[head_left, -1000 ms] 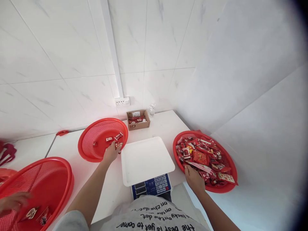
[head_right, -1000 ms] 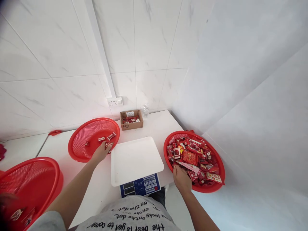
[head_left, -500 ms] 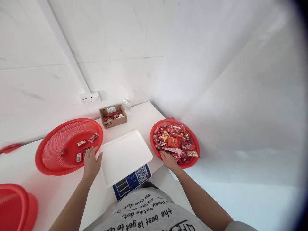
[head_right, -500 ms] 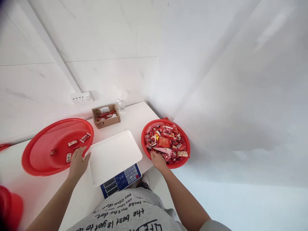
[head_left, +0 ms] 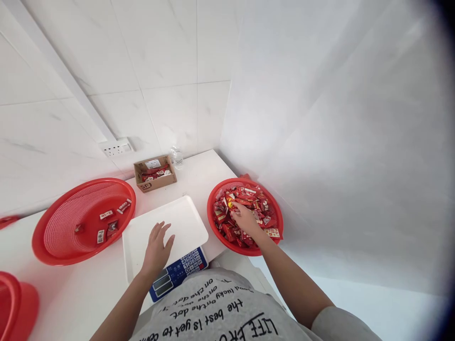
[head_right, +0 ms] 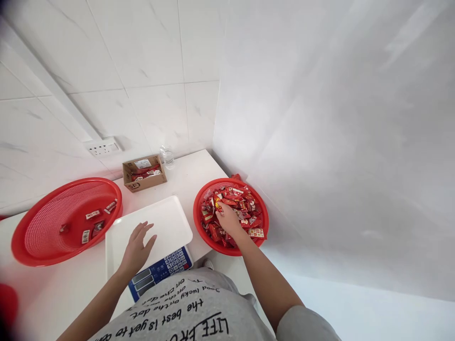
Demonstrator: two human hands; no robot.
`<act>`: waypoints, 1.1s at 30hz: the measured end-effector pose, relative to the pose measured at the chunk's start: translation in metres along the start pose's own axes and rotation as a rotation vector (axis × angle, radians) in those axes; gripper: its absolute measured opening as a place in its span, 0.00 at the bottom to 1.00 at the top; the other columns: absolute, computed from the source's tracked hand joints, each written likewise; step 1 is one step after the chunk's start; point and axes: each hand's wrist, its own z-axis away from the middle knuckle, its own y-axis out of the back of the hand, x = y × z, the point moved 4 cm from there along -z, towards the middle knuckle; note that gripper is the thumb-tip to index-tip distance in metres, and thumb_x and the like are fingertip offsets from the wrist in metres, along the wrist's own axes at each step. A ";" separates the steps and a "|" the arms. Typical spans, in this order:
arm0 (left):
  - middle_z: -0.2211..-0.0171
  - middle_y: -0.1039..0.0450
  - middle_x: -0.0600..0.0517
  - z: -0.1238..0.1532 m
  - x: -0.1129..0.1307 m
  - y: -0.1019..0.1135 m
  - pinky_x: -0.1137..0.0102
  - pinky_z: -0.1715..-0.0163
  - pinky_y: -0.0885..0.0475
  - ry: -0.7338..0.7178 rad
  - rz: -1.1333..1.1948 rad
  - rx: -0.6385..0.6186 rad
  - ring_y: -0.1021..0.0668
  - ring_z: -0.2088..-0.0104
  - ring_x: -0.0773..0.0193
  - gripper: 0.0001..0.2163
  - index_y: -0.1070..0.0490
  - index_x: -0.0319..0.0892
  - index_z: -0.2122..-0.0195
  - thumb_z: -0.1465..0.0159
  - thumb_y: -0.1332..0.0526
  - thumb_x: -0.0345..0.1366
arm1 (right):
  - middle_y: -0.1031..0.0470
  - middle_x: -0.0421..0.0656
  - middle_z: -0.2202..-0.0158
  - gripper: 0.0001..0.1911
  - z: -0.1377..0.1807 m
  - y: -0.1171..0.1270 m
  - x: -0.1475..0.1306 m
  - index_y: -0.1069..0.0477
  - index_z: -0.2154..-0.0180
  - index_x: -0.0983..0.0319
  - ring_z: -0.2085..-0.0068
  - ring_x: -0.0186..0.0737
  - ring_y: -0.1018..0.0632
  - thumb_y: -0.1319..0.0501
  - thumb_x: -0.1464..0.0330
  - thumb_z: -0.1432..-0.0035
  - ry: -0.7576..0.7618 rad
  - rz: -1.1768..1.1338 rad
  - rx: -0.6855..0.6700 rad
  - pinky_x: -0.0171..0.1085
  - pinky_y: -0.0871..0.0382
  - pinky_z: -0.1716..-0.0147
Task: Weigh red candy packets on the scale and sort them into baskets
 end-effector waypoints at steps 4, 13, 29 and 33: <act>0.44 0.35 0.46 0.007 0.015 -0.009 0.52 0.44 0.37 -0.005 -0.009 0.006 0.39 0.40 0.52 0.17 0.34 0.46 0.50 0.38 0.48 0.43 | 0.50 0.49 0.35 0.30 -0.020 -0.014 -0.008 0.46 0.39 0.61 0.35 0.44 0.49 0.46 0.63 0.43 0.117 0.144 -0.091 0.43 0.52 0.40; 0.45 0.33 0.47 0.034 0.020 -0.013 0.52 0.45 0.35 0.107 -0.077 0.033 0.37 0.40 0.52 0.17 0.33 0.47 0.49 0.38 0.48 0.43 | 0.67 0.50 0.32 0.43 -0.057 -0.060 0.001 0.49 0.38 0.55 0.36 0.65 0.67 0.37 0.52 0.53 0.150 0.557 -0.392 0.64 0.66 0.44; 0.47 0.31 0.46 0.072 0.042 -0.038 0.54 0.46 0.34 0.145 -0.147 0.015 0.36 0.41 0.51 0.16 0.31 0.44 0.51 0.37 0.48 0.42 | 0.37 0.50 0.47 0.14 -0.074 -0.044 0.008 0.30 0.54 0.61 0.48 0.49 0.36 0.43 0.66 0.43 0.457 0.406 -0.222 0.44 0.39 0.50; 0.47 0.31 0.46 0.070 0.040 -0.031 0.53 0.48 0.33 0.103 -0.159 0.008 0.35 0.41 0.51 0.15 0.31 0.44 0.52 0.37 0.48 0.41 | 0.35 0.50 0.51 0.13 -0.082 -0.023 0.012 0.30 0.56 0.63 0.51 0.44 0.31 0.43 0.67 0.44 0.467 0.161 -0.121 0.41 0.38 0.48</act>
